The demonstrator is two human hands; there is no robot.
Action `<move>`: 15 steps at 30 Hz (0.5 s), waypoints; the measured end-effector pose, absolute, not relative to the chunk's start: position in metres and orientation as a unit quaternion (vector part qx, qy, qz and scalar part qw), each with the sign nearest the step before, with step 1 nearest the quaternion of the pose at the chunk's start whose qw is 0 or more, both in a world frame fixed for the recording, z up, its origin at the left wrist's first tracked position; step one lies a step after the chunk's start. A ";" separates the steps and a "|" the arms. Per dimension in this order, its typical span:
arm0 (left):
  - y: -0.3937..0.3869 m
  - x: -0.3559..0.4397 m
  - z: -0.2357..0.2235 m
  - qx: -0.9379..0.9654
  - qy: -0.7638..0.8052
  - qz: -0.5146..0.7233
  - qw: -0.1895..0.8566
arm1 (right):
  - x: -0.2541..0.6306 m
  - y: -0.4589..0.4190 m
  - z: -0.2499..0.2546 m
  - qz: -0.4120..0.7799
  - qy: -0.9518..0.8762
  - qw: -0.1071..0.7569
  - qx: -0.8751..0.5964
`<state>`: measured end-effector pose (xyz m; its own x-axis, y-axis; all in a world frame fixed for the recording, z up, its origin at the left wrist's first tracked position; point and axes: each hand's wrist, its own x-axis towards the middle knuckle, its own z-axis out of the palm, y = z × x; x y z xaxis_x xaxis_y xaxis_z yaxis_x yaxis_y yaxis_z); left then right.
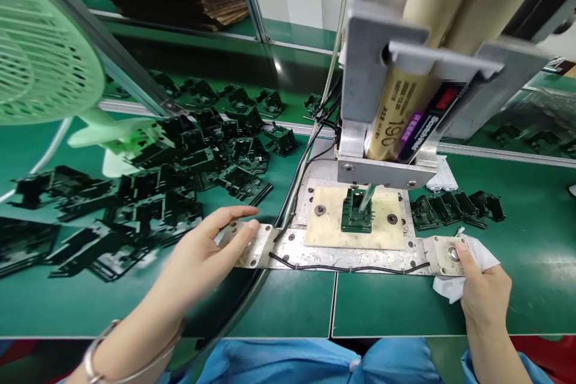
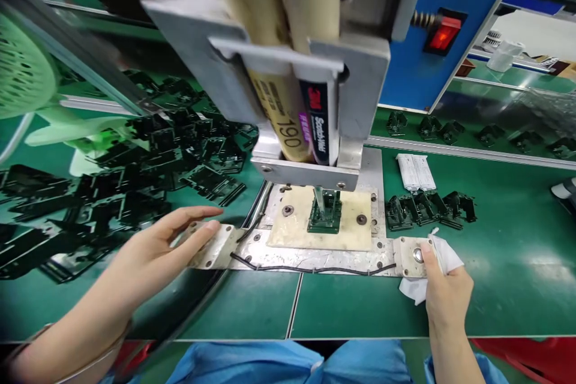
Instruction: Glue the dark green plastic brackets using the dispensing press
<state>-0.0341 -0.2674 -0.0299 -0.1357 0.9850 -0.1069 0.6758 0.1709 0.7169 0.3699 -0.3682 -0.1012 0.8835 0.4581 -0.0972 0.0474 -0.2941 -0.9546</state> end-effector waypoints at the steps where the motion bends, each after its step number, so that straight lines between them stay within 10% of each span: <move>1: -0.266 -0.032 -0.023 0.606 0.700 0.262 0.270 | 0.370 -0.369 -0.101 0.182 -0.163 0.572 -0.783; 15: -0.211 0.075 -0.011 0.677 0.453 0.198 0.544 | 0.366 -0.371 -0.096 0.215 -0.130 0.558 -0.791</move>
